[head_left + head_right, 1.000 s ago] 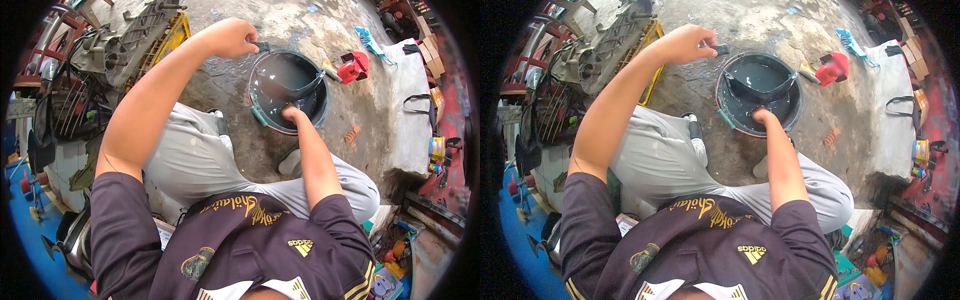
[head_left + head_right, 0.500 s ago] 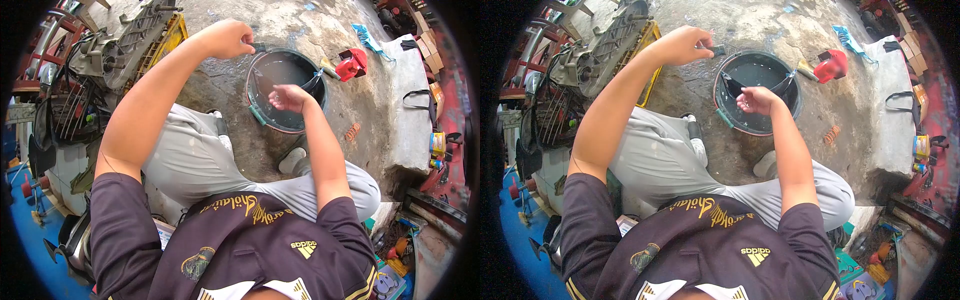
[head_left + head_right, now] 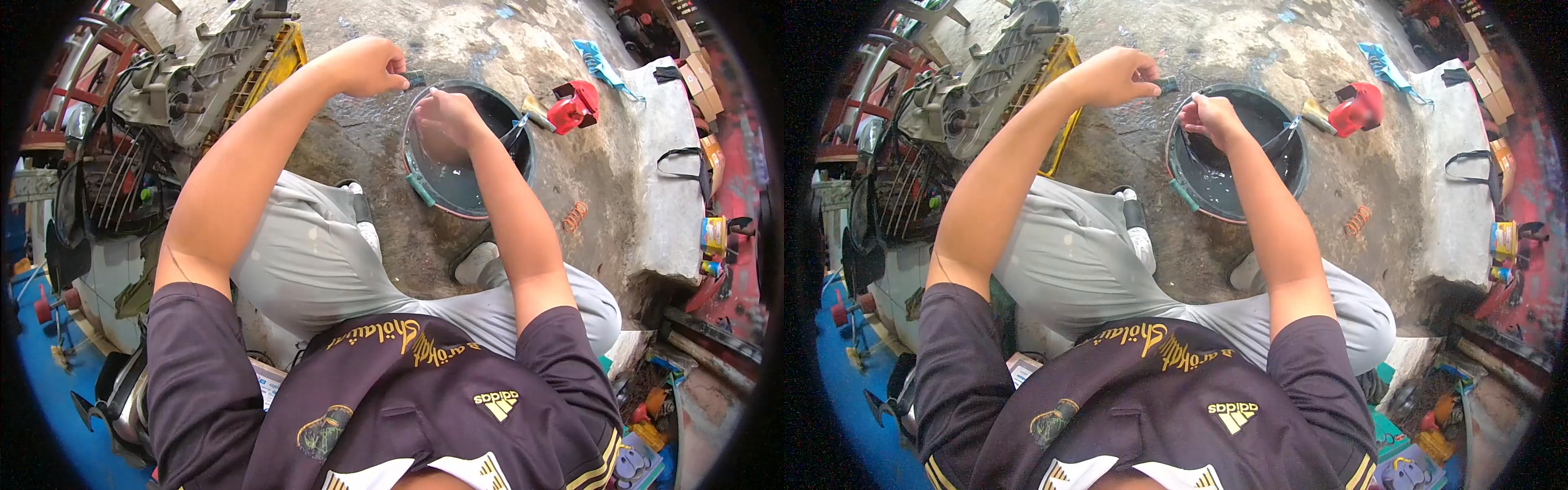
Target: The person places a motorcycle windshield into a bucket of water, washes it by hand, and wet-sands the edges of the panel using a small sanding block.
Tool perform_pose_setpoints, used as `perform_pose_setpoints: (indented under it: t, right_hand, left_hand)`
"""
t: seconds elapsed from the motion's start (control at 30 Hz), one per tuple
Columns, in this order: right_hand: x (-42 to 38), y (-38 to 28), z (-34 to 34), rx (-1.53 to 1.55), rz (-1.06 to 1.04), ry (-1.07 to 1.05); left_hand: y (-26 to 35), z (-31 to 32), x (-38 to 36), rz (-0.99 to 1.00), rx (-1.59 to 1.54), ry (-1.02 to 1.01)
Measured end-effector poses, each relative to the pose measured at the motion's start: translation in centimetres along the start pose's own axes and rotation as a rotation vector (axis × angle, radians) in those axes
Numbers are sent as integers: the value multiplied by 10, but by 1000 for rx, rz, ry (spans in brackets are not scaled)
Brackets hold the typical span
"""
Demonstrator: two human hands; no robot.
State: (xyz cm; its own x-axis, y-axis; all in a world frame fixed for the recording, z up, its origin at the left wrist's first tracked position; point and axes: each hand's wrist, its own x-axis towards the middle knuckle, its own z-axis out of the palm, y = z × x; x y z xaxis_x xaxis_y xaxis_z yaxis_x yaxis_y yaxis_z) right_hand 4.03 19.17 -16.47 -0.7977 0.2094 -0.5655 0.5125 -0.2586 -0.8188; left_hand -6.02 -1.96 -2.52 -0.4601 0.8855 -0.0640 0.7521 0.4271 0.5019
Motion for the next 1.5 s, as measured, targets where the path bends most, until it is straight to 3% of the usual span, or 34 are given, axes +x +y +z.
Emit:
perform_pose_setpoints:
  t: [0.33,0.4,0.47,0.53,0.57,0.67,0.83,1.0,1.13,1.27,1.5]
  right_hand:
    - [-9,36,-58,-228,-75,40]
    - [-9,40,-77,-848,-178,125]
    - [-23,45,-88,-966,-265,198]
    - [-37,41,-93,-1345,-372,164]
    - [-51,34,-89,-1440,-217,143]
    - [-54,52,-100,-1566,-261,126]
    - [-73,37,-86,-1547,-217,147]
    - [-89,-5,-101,-1496,-453,336]
    - [-102,-46,-125,-1182,-562,509]
    - [-121,-75,-138,-759,-722,503]
    - [-105,-63,-150,-286,-634,538]
  left_hand:
    - [5,3,-2,9,-2,0]
    - [4,5,-1,2,-4,-1]
    - [3,8,0,1,-7,-5]
    - [5,7,1,14,24,-21]
    - [7,7,2,18,27,-23]
    - [10,6,2,-26,39,-30]
    - [15,6,5,-23,-10,-56]
    - [27,8,13,37,-24,55]
    - [33,4,19,91,-21,316]
    - [34,2,14,89,-12,288]
    - [26,12,15,100,-25,286]
